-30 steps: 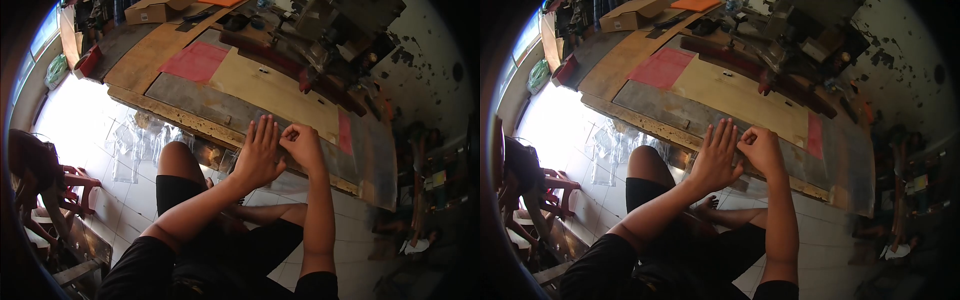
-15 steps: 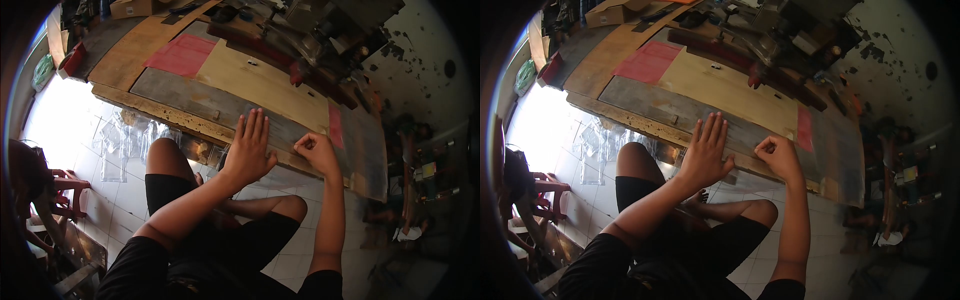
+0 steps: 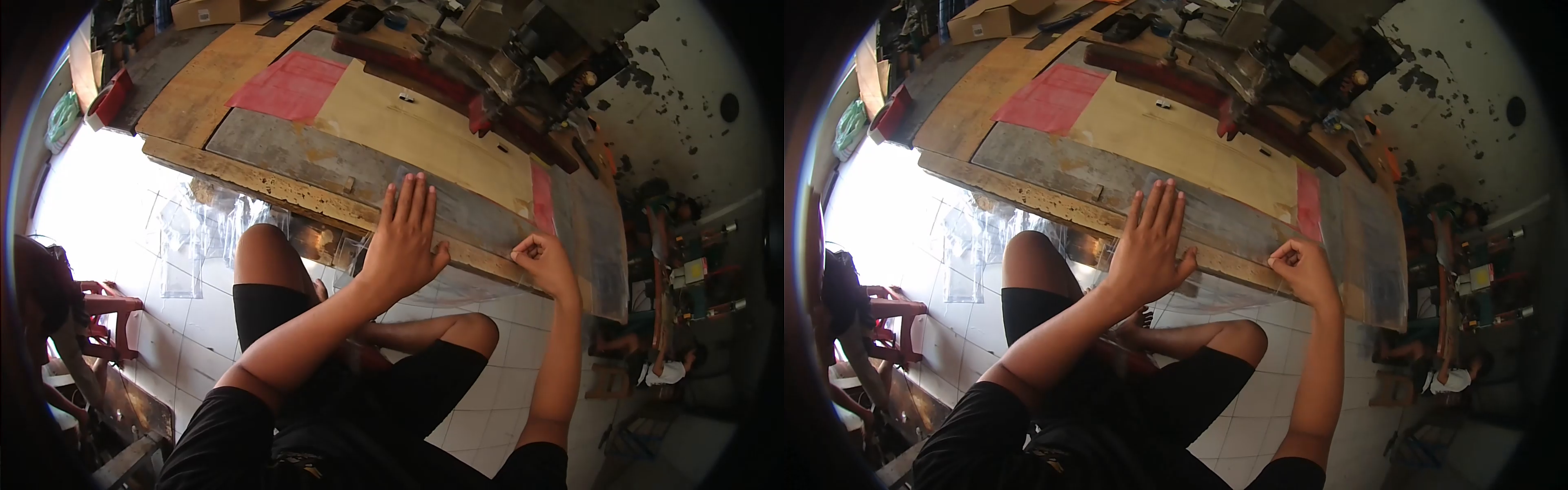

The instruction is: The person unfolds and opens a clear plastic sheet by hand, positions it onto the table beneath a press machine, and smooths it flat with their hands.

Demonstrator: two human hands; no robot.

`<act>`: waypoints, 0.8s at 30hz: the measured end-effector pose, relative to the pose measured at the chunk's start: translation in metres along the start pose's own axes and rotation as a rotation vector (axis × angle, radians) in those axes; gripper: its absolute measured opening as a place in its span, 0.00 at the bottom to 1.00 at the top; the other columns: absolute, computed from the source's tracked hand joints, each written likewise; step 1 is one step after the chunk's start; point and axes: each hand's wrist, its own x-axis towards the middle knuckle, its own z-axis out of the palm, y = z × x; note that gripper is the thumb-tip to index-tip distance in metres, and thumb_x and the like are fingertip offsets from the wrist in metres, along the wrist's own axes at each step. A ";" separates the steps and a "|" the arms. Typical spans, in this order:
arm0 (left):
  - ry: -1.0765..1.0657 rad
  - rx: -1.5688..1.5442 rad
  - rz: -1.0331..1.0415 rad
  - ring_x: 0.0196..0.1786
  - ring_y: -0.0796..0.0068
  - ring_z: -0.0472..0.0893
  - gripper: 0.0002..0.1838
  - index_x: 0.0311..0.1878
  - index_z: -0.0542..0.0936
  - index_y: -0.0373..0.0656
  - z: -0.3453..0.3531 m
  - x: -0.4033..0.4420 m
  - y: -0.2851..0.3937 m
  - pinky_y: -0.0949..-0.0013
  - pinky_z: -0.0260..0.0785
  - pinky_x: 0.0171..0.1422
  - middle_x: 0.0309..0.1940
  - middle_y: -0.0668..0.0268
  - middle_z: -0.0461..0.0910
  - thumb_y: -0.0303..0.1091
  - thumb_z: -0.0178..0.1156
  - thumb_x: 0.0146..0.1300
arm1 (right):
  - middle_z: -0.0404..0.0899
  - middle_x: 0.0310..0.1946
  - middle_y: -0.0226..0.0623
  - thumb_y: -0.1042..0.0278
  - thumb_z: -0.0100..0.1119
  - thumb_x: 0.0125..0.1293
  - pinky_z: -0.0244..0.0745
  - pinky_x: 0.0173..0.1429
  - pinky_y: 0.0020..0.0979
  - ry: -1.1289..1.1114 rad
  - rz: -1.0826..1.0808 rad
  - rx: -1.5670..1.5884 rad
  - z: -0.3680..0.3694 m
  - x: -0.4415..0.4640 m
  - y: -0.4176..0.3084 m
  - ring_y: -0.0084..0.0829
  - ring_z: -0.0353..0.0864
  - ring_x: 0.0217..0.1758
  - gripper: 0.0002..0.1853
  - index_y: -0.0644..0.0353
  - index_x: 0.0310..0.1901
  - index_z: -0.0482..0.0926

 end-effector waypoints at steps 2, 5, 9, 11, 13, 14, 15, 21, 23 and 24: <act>0.001 -0.009 0.000 0.87 0.44 0.53 0.44 0.78 0.63 0.24 0.001 0.000 0.000 0.41 0.41 0.89 0.82 0.38 0.57 0.53 0.51 0.71 | 0.82 0.25 0.26 0.74 0.74 0.64 0.70 0.34 0.24 0.003 0.011 -0.032 -0.006 -0.003 0.006 0.15 0.75 0.28 0.05 0.65 0.35 0.86; 0.005 -0.017 0.002 0.87 0.44 0.53 0.44 0.78 0.63 0.24 0.001 0.000 -0.001 0.42 0.41 0.89 0.82 0.38 0.57 0.54 0.52 0.71 | 0.82 0.25 0.26 0.75 0.73 0.64 0.70 0.34 0.24 0.010 0.027 -0.078 -0.012 -0.008 0.009 0.15 0.75 0.29 0.04 0.65 0.35 0.86; 0.016 -0.017 0.004 0.87 0.43 0.52 0.44 0.78 0.63 0.24 0.003 0.000 -0.001 0.41 0.41 0.89 0.82 0.37 0.57 0.54 0.51 0.71 | 0.83 0.26 0.26 0.75 0.73 0.64 0.71 0.34 0.24 0.016 0.045 -0.061 -0.015 -0.010 0.018 0.14 0.75 0.29 0.04 0.65 0.35 0.86; 0.017 -0.019 0.005 0.87 0.43 0.52 0.44 0.78 0.63 0.24 0.002 -0.001 -0.001 0.41 0.41 0.89 0.82 0.37 0.56 0.54 0.51 0.71 | 0.82 0.25 0.26 0.75 0.73 0.64 0.71 0.34 0.24 0.022 0.038 -0.036 -0.015 -0.010 0.023 0.15 0.75 0.29 0.04 0.65 0.35 0.86; 0.018 -0.020 0.007 0.87 0.44 0.52 0.44 0.78 0.63 0.24 0.002 -0.001 -0.002 0.41 0.40 0.89 0.82 0.37 0.56 0.54 0.51 0.72 | 0.82 0.25 0.26 0.75 0.73 0.64 0.71 0.34 0.24 0.031 0.031 -0.009 -0.012 -0.012 0.025 0.15 0.75 0.29 0.04 0.65 0.35 0.86; 0.010 -0.016 0.006 0.87 0.44 0.52 0.44 0.79 0.63 0.25 0.002 -0.001 -0.002 0.41 0.40 0.89 0.82 0.38 0.56 0.54 0.51 0.72 | 0.82 0.25 0.26 0.74 0.73 0.64 0.71 0.34 0.24 0.058 0.015 -0.041 -0.010 -0.013 0.024 0.15 0.75 0.28 0.04 0.65 0.35 0.86; 0.004 -0.012 0.005 0.87 0.44 0.52 0.44 0.79 0.63 0.25 0.002 0.000 -0.001 0.41 0.40 0.89 0.82 0.38 0.56 0.54 0.51 0.72 | 0.82 0.25 0.26 0.74 0.73 0.64 0.71 0.34 0.24 0.086 -0.003 -0.076 -0.008 -0.014 0.022 0.15 0.75 0.28 0.04 0.65 0.35 0.86; 0.009 -0.003 -0.003 0.87 0.44 0.52 0.45 0.79 0.63 0.25 0.002 0.000 0.000 0.42 0.41 0.89 0.82 0.38 0.56 0.55 0.52 0.71 | 0.83 0.24 0.28 0.73 0.72 0.63 0.71 0.34 0.24 0.128 -0.010 -0.054 0.013 -0.010 -0.003 0.16 0.76 0.27 0.05 0.65 0.34 0.86; 0.016 -0.008 -0.001 0.87 0.44 0.53 0.45 0.79 0.63 0.25 0.004 -0.001 0.001 0.41 0.41 0.89 0.82 0.38 0.56 0.54 0.53 0.70 | 0.84 0.25 0.29 0.73 0.72 0.64 0.72 0.34 0.24 0.114 -0.039 -0.025 0.023 0.000 -0.009 0.16 0.76 0.28 0.05 0.65 0.34 0.86; 0.028 -0.011 -0.002 0.87 0.44 0.53 0.45 0.78 0.63 0.25 0.004 -0.001 0.001 0.41 0.41 0.89 0.82 0.38 0.57 0.54 0.54 0.70 | 0.85 0.26 0.30 0.73 0.72 0.64 0.72 0.34 0.24 0.098 -0.075 0.004 0.028 0.007 -0.013 0.16 0.77 0.28 0.05 0.65 0.34 0.86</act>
